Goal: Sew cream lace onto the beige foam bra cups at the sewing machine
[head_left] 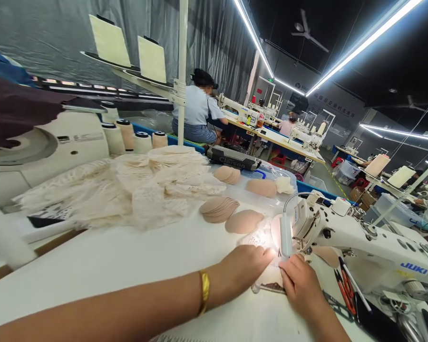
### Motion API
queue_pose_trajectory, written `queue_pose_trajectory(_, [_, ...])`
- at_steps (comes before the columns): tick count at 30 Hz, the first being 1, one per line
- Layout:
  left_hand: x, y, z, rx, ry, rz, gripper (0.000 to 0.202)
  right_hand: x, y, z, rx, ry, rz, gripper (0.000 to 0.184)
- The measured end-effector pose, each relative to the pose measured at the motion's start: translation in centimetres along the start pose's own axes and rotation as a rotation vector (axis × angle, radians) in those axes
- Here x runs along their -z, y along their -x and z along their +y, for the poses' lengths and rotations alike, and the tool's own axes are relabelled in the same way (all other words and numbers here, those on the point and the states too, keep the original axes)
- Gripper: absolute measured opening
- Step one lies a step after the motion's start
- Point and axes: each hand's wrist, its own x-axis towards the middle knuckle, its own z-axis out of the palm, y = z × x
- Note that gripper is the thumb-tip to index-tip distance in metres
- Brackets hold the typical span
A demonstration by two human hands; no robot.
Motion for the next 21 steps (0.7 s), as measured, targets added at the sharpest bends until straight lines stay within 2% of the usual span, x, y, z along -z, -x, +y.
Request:
queue_pose_trajectory(2, [-0.2, -1.8, 0.0, 0.05, -0.08, -0.038, 0.022, 0.7, 0.1, 0.1, -0.066, -0.01, -0.005, 0.025])
queue_pose_trajectory(5, [-0.6, -3.2, 1.9, -0.021, -0.103, -0.092, 0.031, 2.2, 0.5, 0.2, -0.25, -0.195, 0.058, 0.027])
queue_pose_trajectory(7, [-1.2, -2.7, 3.7, -0.126, -0.085, -0.14, 0.038, 3.1, 0.9, -0.2, -0.424, -0.502, 0.055, 0.031])
queue_pose_trajectory(9, [-1.4, -1.3, 5.2, -0.238, -0.056, -0.15, 0.042, 3.7, 1.5, -1.2, -0.573, -0.859, -0.024, 0.04])
queue_pose_trajectory(11, [-0.8, 0.2, 6.1, -0.374, -0.002, -0.061, 0.033, 4.0, 2.2, -2.5, -0.639, -1.062, -0.098, 0.046])
queue_pose_trajectory(12, [-0.2, 0.9, 6.1, -0.441, 0.034, 0.019, 0.026, 4.1, 2.4, -3.1, -0.628, -1.06, -0.106, 0.046])
queue_pose_trajectory(14, [1.1, 1.5, 5.6, -0.547, 0.096, 0.199, 0.017, 4.4, 2.7, -4.1, -0.512, -0.92, -0.095, 0.041])
queue_pose_trajectory(15, [1.7, 1.5, 5.1, -0.566, 0.111, 0.277, 0.018, 4.7, 2.6, -4.4, -0.426, -0.837, -0.111, 0.038])
queue_pose_trajectory(17, [2.2, 0.9, 3.5, -0.531, 0.089, 0.344, 0.021, 5.3, 2.0, -4.0, -0.29, -0.73, -0.203, 0.034])
queue_pose_trajectory(19, [1.9, -0.1, 1.6, -0.445, 0.01, 0.34, 0.016, 5.8, 0.9, -2.6, -0.312, -0.655, -0.274, 0.034])
queue_pose_trajectory(21, [1.1, -1.3, -0.2, -0.374, -0.077, 0.348, 0.017, 5.6, -0.6, -0.5, -0.466, -0.507, -0.183, 0.034])
